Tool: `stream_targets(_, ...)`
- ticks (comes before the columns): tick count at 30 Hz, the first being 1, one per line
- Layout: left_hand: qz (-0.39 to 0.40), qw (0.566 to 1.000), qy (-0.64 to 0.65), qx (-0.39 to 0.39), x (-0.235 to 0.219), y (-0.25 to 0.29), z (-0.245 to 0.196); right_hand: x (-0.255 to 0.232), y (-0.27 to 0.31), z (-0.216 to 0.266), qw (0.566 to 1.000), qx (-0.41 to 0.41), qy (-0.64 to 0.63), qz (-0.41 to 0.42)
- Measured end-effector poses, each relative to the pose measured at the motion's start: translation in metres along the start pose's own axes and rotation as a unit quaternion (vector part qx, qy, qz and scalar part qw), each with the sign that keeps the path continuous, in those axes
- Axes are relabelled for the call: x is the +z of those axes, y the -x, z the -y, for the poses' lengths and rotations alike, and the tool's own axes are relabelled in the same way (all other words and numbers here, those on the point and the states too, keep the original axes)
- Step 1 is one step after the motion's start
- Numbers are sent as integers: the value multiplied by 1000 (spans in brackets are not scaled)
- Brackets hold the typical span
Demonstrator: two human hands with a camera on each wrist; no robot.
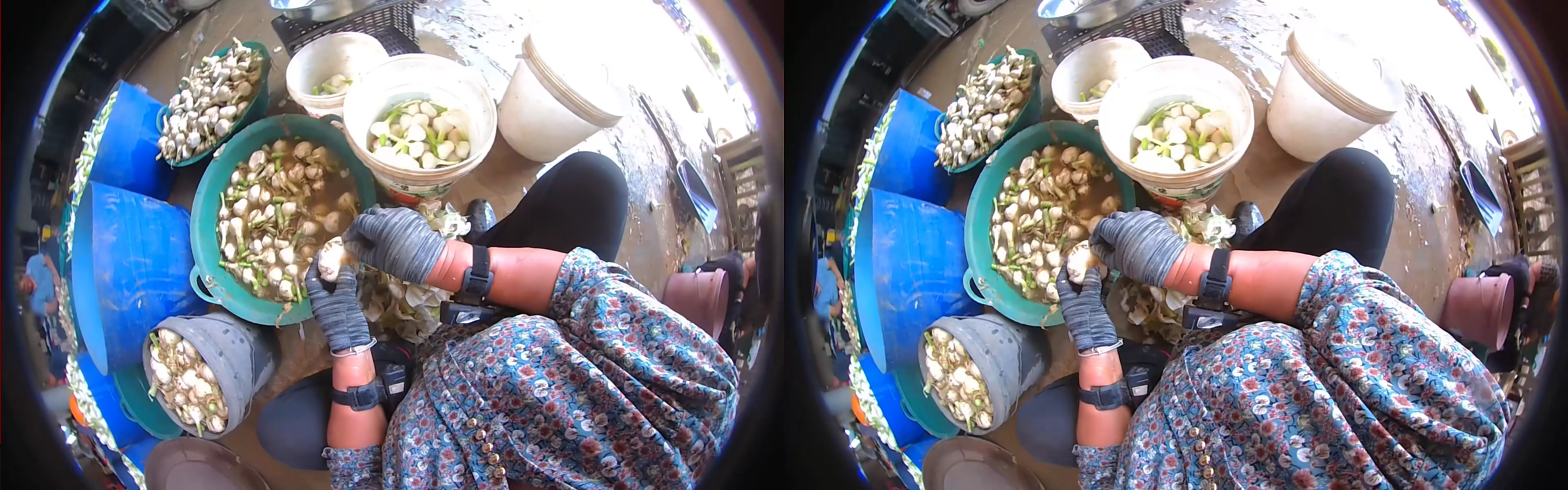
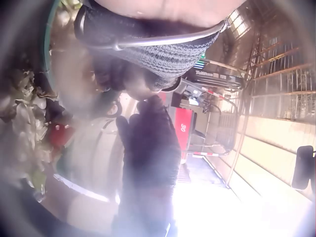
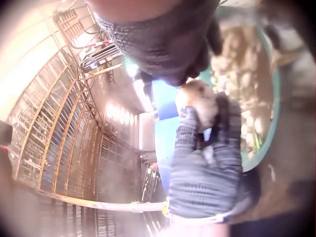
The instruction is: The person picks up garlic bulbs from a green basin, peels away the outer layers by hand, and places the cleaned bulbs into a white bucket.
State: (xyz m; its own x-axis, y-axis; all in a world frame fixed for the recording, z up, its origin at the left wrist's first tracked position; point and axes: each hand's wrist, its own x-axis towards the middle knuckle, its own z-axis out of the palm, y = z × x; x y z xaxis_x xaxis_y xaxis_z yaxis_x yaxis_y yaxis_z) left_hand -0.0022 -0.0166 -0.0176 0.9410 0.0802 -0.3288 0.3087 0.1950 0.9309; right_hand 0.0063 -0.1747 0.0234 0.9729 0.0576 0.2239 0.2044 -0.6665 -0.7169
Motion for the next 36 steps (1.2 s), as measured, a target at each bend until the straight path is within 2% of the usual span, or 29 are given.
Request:
stream_targets(2, 6, 1000, -27, -8, 3, 2, -1, -1, 2, 0, 1000, -7, 20, -23)
stream_targets(4, 28, 1000, -9, 0, 2, 4, -1, -4, 2, -2, 999, 23, 1, -30)
stream_targets(6, 95, 994, 32, 45, 0, 5, -3, -8, 0, -7, 998, 28, -4, -48)
stream_targets(7, 139, 989, 35, 46, 3, 12, -12, -10, -4, -13, 990, 114, -79, -35)
stream_targets(8, 141, 988, 34, 45, 2, 15, -17, -12, -10, -21, 968, 196, -153, -22)
stream_targets(10, 157, 979, 126, 21, -6, 17, -23, -19, -16, -45, 947, 288, -139, 17)
stream_targets(12, 160, 975, 155, 11, -17, 13, -21, -23, -12, -62, 968, 243, -66, 22)
stream_targets(13, 132, 981, 141, 21, -18, 11, -20, -24, -11, -57, 954, 264, -139, 25)
stream_targets(14, 105, 986, 129, 31, -19, 10, -19, -26, -11, -43, 954, 262, -141, 29)
stream_targets(16, 80, 990, 108, 38, -20, 8, -15, -32, -2, -13, 991, 44, -124, 5)
stream_targets(18, 51, 997, 31, 55, -22, 2, -5, -26, 0, 4, 998, -39, -58, 3)
stream_targets(19, 46, 998, 39, 34, -13, 8, -15, -20, 1, 8, 998, -57, -38, -3)
stream_targets(22, 37, 996, -38, 74, -16, 3, -5, -16, 0, 20, 998, -11, 39, 40)
stream_targets(26, 68, 992, -58, 92, -15, 6, -8, -19, -3, 18, 998, -9, 47, 36)
stream_targets(28, 132, 985, -37, 103, -12, 16, -20, -17, -5, 15, 995, 79, -65, -15)
stream_targets(30, 139, 986, -7, 91, -9, 21, -26, -14, -15, -9, 965, 184, -185, 19)
stream_targets(32, 192, 977, 76, 52, -8, 25, -31, -12, -21, -38, 974, 206, -91, 20)
stream_targets(34, 206, 973, 70, 76, -10, 20, -24, -16, -17, -61, 977, 205, -37, 49)
stream_targets(36, 166, 982, -36, 84, -11, 18, -23, -35, -17, -54, 970, 231, 37, 69)
